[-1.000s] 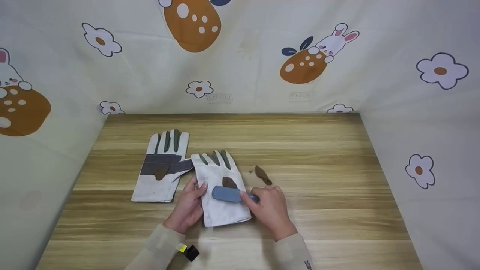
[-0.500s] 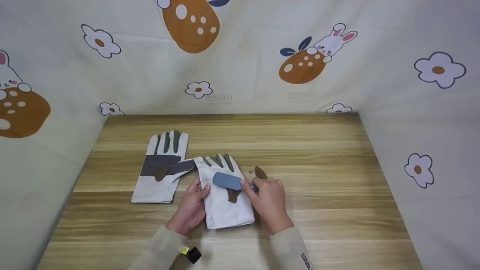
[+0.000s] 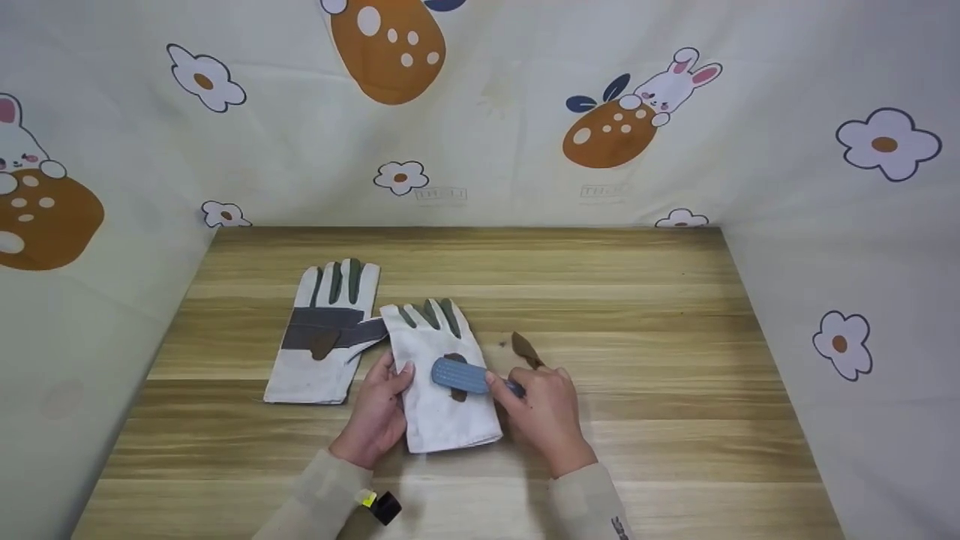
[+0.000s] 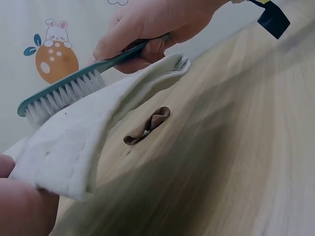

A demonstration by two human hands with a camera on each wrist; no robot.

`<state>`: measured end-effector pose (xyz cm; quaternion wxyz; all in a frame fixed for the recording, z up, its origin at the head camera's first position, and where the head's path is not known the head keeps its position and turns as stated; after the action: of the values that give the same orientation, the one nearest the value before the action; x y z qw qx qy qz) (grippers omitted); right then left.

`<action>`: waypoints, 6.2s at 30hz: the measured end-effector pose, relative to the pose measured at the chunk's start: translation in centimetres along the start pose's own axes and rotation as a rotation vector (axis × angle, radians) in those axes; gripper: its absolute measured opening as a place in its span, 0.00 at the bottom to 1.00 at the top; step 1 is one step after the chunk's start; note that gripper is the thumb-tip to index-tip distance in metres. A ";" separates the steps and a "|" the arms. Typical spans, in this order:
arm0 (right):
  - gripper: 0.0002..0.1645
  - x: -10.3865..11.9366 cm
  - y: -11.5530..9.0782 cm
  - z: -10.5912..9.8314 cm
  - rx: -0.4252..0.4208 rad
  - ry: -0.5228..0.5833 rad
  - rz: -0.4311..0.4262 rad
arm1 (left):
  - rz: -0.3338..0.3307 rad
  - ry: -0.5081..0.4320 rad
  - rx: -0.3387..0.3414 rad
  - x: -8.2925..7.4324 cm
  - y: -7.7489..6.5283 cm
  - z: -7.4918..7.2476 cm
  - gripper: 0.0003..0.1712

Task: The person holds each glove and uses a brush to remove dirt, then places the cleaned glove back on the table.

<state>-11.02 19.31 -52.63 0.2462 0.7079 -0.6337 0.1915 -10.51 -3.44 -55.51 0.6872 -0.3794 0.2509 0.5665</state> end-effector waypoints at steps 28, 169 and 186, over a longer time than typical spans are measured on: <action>0.20 0.7 0.0 0.1 -0.062 0.032 0.042 | -0.022 0.006 -0.011 0.4 -0.2 0.7 0.34; 0.21 -1.8 0.5 2.4 0.247 -0.135 0.064 | -0.060 0.275 -0.114 3.1 2.4 -3.1 0.32; 0.19 -2.6 0.4 1.9 0.258 -0.061 0.047 | -0.042 0.238 -0.072 2.8 2.3 -2.8 0.37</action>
<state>-11.80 20.20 -55.64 0.1295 0.7242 -0.6272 0.2555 -11.83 -3.93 -59.88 0.6504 -0.4734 0.3020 0.5115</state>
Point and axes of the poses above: each hand's wrist, its own y-axis towards the middle knuckle, its own z-axis out of the palm, x = y × z, the point moved 3 cm from there along y, towards the middle knuckle, and after that the axes turned 2 degrees about z, right-handed, at the moved point
